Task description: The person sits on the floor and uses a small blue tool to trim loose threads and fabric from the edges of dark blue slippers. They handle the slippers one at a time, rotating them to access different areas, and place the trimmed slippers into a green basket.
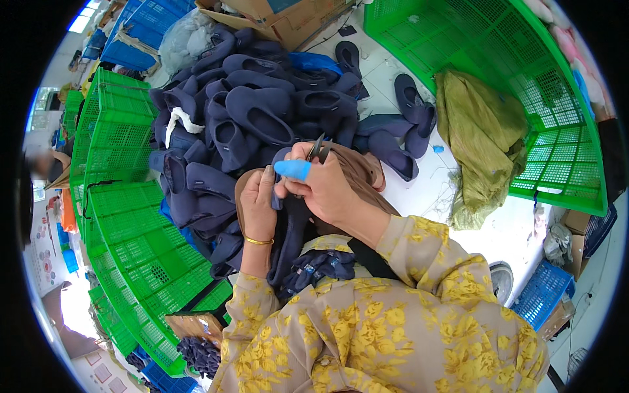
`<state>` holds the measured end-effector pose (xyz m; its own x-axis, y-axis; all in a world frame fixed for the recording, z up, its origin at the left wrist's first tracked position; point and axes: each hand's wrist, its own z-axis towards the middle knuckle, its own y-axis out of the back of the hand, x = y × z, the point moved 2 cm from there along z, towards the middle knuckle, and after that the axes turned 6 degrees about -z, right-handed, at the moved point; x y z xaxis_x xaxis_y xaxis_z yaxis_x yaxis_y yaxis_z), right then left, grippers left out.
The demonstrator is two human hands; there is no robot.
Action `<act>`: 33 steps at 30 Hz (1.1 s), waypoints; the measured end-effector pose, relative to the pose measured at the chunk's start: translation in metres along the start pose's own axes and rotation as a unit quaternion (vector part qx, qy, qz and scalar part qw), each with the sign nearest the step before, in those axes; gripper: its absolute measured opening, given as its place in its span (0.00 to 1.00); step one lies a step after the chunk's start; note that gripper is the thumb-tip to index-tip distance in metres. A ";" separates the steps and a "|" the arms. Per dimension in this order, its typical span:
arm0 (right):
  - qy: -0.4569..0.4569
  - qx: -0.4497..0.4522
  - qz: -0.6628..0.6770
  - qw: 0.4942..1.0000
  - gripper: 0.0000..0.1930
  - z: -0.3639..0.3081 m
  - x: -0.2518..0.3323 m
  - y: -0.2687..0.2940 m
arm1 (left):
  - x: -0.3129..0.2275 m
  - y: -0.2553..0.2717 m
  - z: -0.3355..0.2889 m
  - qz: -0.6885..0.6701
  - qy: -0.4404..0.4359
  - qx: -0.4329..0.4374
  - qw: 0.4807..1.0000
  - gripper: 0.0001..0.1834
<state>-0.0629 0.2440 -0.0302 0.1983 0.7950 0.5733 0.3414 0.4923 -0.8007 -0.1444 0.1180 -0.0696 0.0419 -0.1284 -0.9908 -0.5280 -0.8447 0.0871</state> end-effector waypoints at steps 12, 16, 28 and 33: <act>-0.107 -0.133 0.015 0.985 0.20 -0.040 0.019 0.001 | -0.004 -0.009 -0.013 0.090 -0.054 -0.037 0.994 0.20; -0.033 -0.059 -0.065 0.996 0.18 -0.041 0.019 0.008 | -0.002 -0.011 -0.017 0.130 -0.110 -0.036 0.985 0.15; 0.026 -0.167 -0.744 0.646 0.14 -0.064 0.054 0.090 | -0.051 -0.005 -0.024 0.173 -0.153 0.106 0.967 0.15; -0.025 -0.058 -0.598 0.799 0.11 -0.059 0.047 0.029 | -0.036 -0.006 -0.022 0.175 -0.161 0.038 0.971 0.08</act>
<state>0.0105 0.2749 -0.0164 -0.3690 -0.2046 0.9066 0.3438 0.8763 0.3376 -0.1240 0.1158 -0.0319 -0.4124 -0.2212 -0.8837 -0.5234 -0.7365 0.4286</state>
